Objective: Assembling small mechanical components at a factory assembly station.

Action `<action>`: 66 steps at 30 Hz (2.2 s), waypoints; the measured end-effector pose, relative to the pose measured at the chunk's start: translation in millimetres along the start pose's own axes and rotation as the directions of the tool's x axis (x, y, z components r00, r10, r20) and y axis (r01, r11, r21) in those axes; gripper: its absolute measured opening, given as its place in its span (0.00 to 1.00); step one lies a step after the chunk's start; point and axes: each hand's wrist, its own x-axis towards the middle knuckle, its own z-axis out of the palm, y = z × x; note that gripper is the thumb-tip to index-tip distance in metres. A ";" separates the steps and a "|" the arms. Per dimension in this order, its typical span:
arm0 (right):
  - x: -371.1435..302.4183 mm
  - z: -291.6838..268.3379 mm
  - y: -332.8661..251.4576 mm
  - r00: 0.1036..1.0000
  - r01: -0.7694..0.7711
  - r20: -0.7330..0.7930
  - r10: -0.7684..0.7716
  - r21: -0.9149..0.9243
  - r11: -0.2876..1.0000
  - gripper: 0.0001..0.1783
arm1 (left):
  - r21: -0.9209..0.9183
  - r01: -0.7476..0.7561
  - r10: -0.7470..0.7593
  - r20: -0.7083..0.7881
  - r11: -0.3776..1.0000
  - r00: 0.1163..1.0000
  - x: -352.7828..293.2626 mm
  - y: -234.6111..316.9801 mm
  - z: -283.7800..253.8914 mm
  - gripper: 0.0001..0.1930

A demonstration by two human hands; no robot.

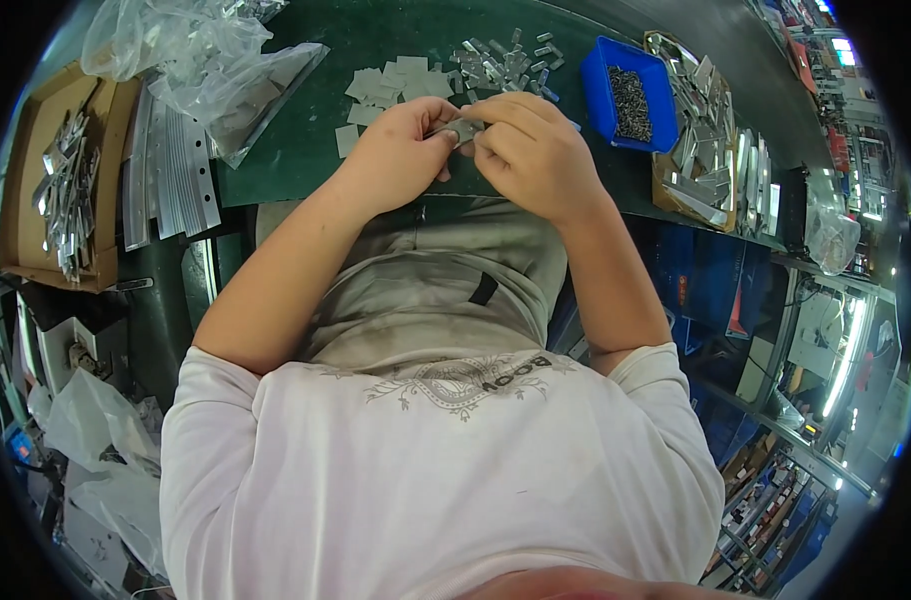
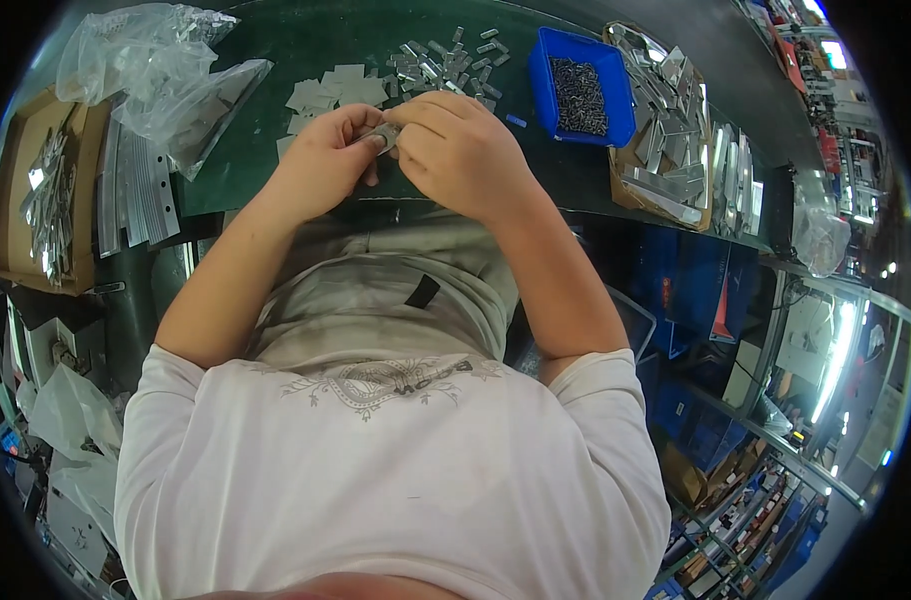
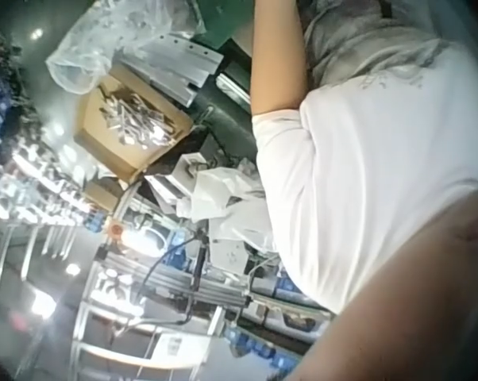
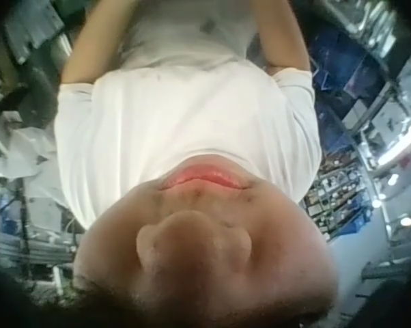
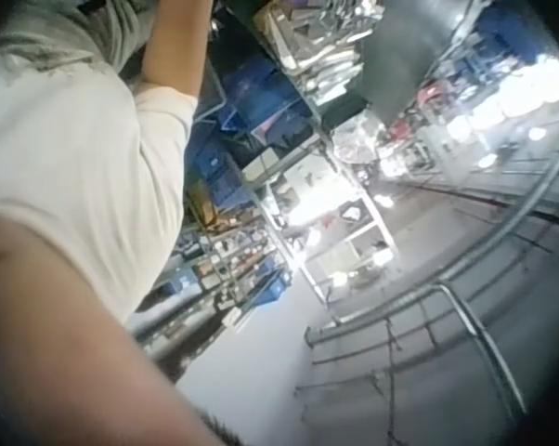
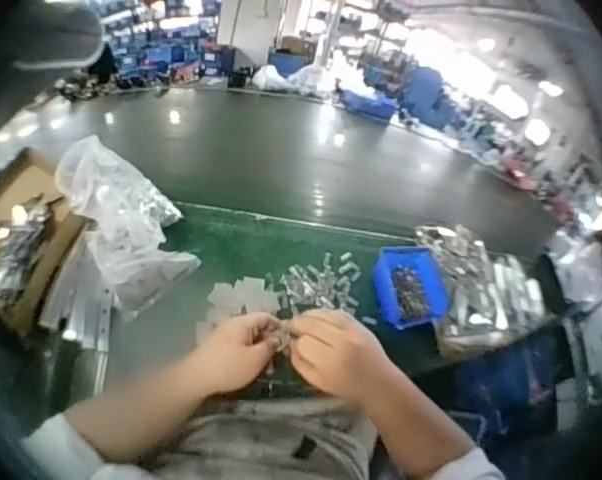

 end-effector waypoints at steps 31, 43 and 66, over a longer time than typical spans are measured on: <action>4.9 -5.5 4.6 0.992 0.018 0.127 -0.011 -0.051 0.999 0.10 | 0.067 0.011 -0.010 -0.015 0.998 1.000 2.0 -0.8 -0.1 0.11; -4.2 -3.8 8.2 0.996 -0.011 0.094 0.007 0.043 0.999 0.11 | 0.026 -0.008 0.008 0.022 1.000 1.000 5.0 -6.4 -0.4 0.11; -5.8 -4.6 -1.9 0.992 -0.122 0.034 0.119 0.089 0.989 0.16 | -0.001 -0.018 0.018 -0.011 1.000 1.000 1.4 -4.6 0.5 0.12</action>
